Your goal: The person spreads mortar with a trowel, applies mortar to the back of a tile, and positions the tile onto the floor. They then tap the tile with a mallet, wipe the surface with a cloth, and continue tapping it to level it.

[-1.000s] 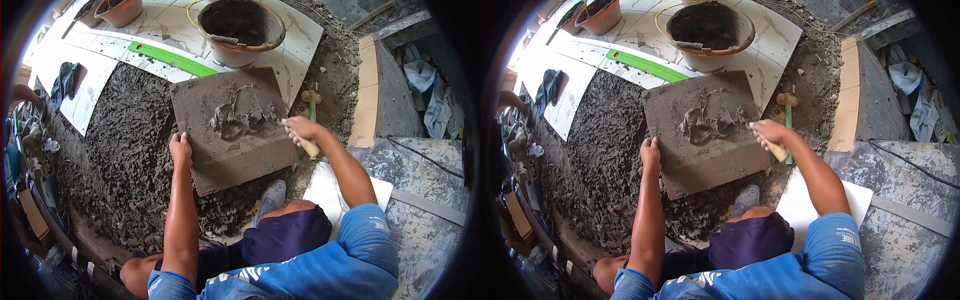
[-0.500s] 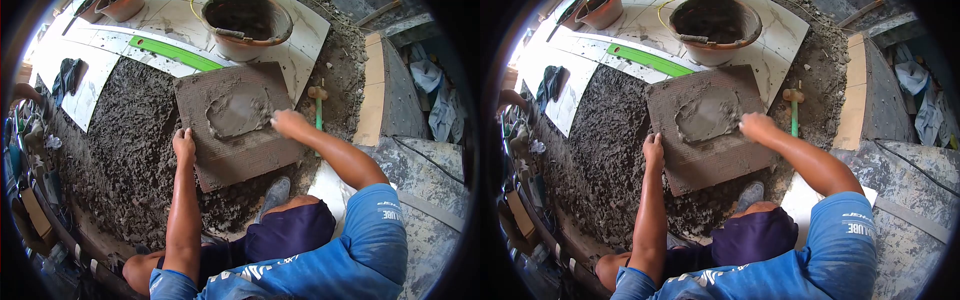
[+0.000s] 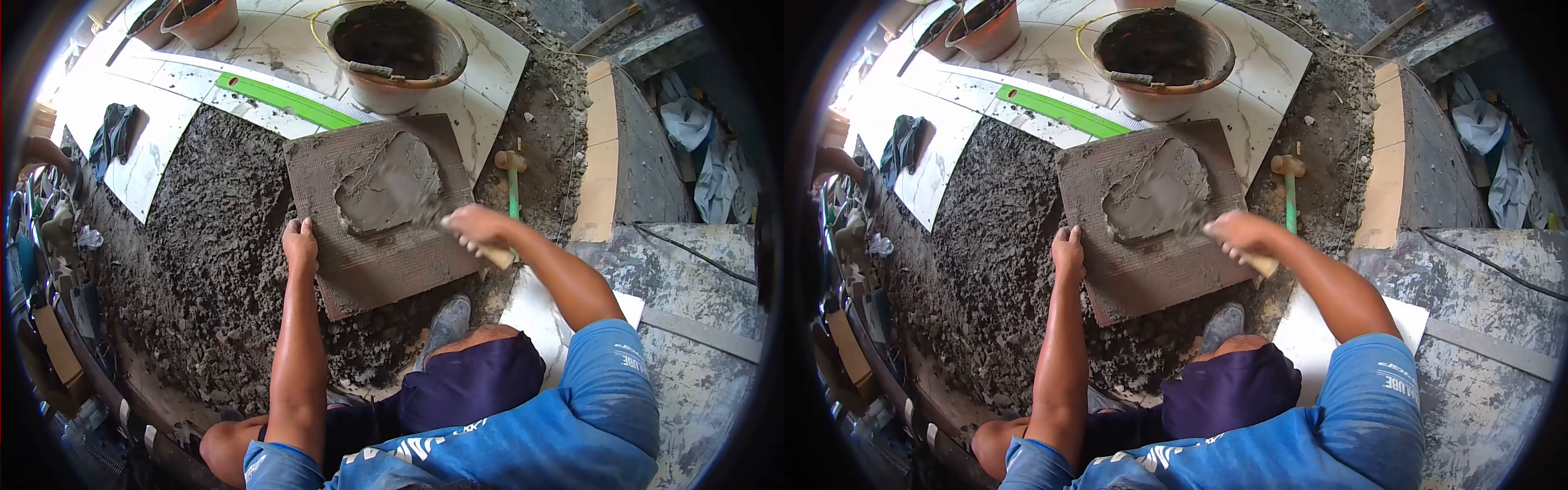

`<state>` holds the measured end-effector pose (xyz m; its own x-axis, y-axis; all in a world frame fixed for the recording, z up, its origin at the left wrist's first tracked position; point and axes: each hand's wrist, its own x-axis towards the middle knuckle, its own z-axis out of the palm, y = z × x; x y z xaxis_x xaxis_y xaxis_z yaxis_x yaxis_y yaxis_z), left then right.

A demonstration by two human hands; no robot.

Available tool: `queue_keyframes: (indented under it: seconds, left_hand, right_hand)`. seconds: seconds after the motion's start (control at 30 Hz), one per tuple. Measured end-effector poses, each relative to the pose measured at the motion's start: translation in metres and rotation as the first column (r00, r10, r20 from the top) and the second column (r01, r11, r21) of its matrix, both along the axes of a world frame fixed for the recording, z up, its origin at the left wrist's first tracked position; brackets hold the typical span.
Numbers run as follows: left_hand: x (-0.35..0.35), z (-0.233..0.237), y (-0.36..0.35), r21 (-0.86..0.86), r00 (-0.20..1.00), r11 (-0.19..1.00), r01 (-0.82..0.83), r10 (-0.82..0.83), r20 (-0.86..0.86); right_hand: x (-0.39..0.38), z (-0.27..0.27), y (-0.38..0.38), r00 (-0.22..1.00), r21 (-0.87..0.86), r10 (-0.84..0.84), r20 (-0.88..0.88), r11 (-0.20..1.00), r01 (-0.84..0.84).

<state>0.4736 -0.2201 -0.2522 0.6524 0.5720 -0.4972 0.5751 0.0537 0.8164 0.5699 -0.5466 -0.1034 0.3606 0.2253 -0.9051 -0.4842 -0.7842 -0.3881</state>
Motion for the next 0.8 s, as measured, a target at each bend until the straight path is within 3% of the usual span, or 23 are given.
queue_keyframes:
  seconds: [0.03,0.13,0.23,0.33,0.37,0.43,0.47,0.5,0.53,0.6,0.67,0.8]
  left_hand:
    - [-0.001,0.000,0.001,0.001,1.000,1.000,0.001,-0.001,-0.004]
    - [0.003,0.003,-0.001,0.041,1.000,0.999,0.020,-0.020,-0.012]
    - [0.002,0.008,0.000,-0.022,0.998,1.000,0.020,-0.021,-0.052]
    - [0.001,0.015,-0.004,-0.013,0.999,1.000,0.023,-0.023,0.026]
    - [0.001,0.017,-0.006,-0.014,0.999,1.000,0.025,-0.025,0.022]
    - [0.001,0.016,-0.004,-0.066,0.998,0.997,0.027,-0.023,0.065]
    - [0.000,0.011,-0.001,-0.089,0.997,0.995,0.044,-0.038,0.063]
    - [0.000,0.008,0.001,-0.082,0.998,0.996,0.029,-0.024,0.057]
    - [0.000,0.007,0.002,-0.096,0.998,0.995,0.029,-0.024,0.062]
    - [0.000,0.018,-0.002,-0.101,0.998,0.995,0.019,-0.014,0.055]
    - [-0.003,0.009,-0.001,-0.130,0.997,0.992,0.006,0.003,0.072]
    - [0.000,0.003,0.005,-0.239,0.992,0.971,-0.019,0.047,0.114]
  right_hand:
    - [0.009,0.001,-0.010,0.988,-0.025,-0.087,0.127,0.996,0.091]
    - [0.048,-0.022,-0.041,0.960,-0.023,-0.280,-0.011,0.960,0.280]
    - [0.032,-0.046,-0.031,0.931,0.049,-0.348,-0.114,0.934,0.355]
    - [-0.006,-0.038,-0.010,0.968,0.086,-0.143,-0.207,0.983,0.164]
    - [-0.019,-0.042,-0.006,0.934,0.134,-0.134,-0.330,0.973,0.187]
    - [-0.052,-0.041,0.015,0.969,0.112,0.172,-0.176,0.982,-0.154]
    - [-0.070,-0.061,0.013,0.911,0.077,0.393,0.122,0.912,-0.403]
    - [-0.081,-0.078,0.014,0.720,-0.025,0.571,0.395,0.790,-0.613]
    - [-0.077,-0.045,0.029,0.761,-0.121,0.557,0.332,0.826,-0.551]
    - [-0.054,-0.040,0.035,0.645,-0.323,0.599,0.474,0.800,-0.506]
    - [-0.020,-0.052,0.036,0.518,-0.401,0.598,0.611,0.798,-0.449]
    - [0.023,-0.021,0.050,0.455,-0.479,0.623,0.637,0.782,-0.399]
